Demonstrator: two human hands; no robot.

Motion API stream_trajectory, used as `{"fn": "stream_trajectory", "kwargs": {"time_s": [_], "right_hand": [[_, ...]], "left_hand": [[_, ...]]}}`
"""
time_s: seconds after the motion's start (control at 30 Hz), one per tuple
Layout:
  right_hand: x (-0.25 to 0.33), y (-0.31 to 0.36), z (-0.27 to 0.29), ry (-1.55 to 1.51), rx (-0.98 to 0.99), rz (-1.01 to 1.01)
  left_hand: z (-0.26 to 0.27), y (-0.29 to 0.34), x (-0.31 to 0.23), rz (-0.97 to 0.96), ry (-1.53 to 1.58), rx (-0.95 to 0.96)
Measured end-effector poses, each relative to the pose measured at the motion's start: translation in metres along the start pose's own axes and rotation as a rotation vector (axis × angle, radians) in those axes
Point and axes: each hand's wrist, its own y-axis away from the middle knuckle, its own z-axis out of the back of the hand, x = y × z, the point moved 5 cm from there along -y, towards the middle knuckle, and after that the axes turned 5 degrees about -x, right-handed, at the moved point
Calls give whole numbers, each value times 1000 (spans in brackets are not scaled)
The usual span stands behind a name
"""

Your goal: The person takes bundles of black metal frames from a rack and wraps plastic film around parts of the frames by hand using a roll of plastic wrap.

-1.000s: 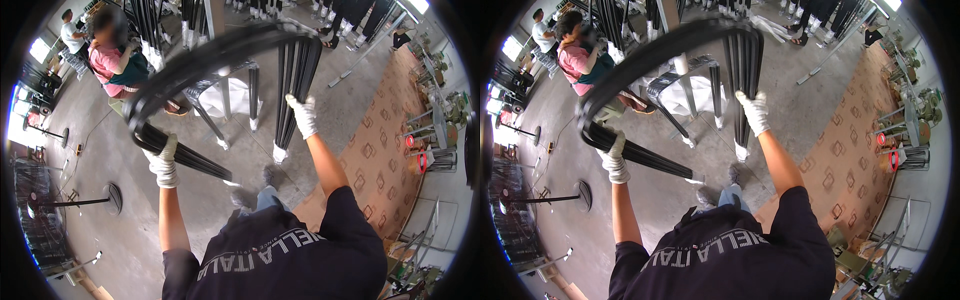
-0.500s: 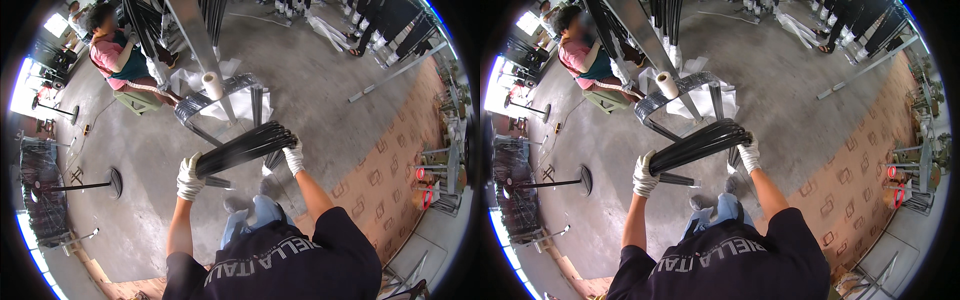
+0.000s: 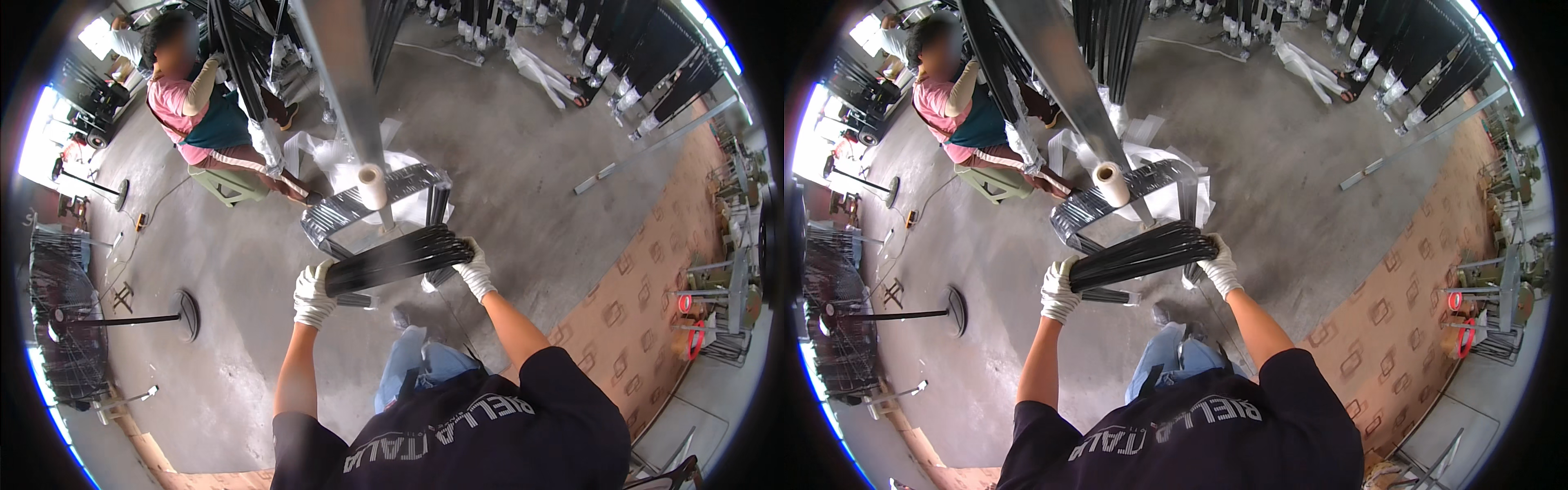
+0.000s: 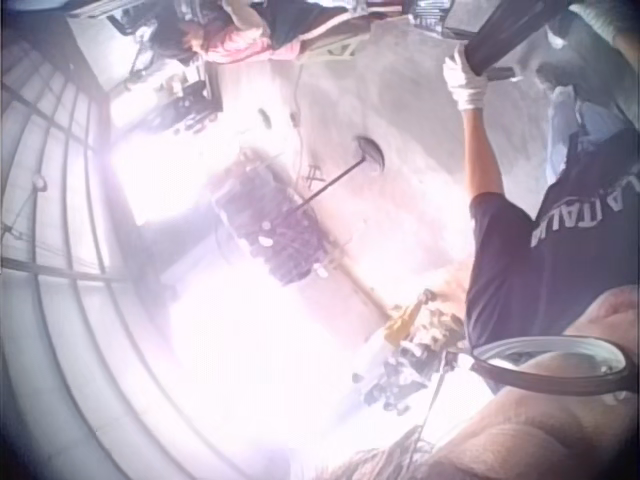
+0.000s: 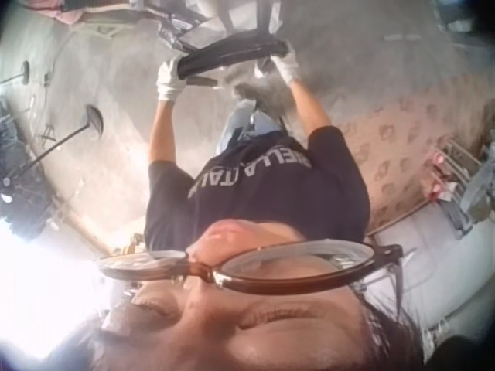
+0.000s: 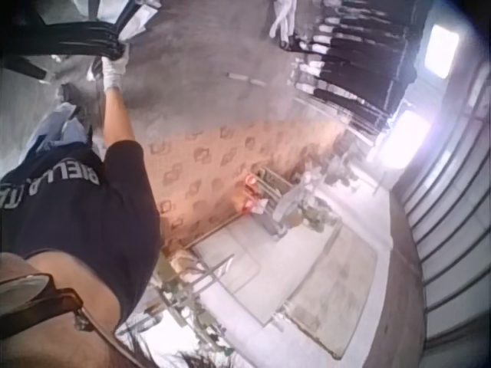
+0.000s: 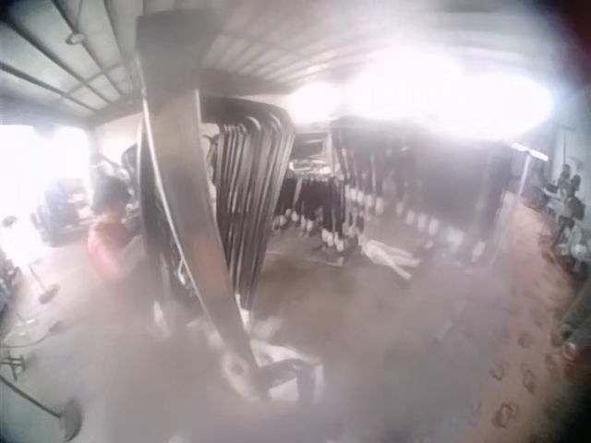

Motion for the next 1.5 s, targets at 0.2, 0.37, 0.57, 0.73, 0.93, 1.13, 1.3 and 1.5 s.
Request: {"fn": "stream_trajectory", "kwargs": {"time_s": [0.2, 0.37, 0.57, 0.73, 0.93, 1.13, 1.3, 1.5], "right_hand": [[84, 3, -58, 1147, 275, 26], [157, -11, -104, 804, 47, 381], [181, 1, -220, 750, 24, 526], [135, -26, -229, 455, 183, 163], [145, -18, -193, -88, 275, -275], [189, 14, -153, -341, 590, -460], [214, 15, -130, -342, 845, -346], [247, 0, -99, -289, 857, -501]], "left_hand": [[-4, -11, 28, -1, -21, -57], [-14, -9, 14, 139, -3, -4], [1, -6, 3, 178, 123, 27], [3, -12, -1, 123, 61, -45], [42, -23, -47, 143, 173, -128], [81, -85, -163, 377, 557, -222], [39, -67, -189, 598, 767, -492], [37, -98, -228, 474, 650, -331]]}}
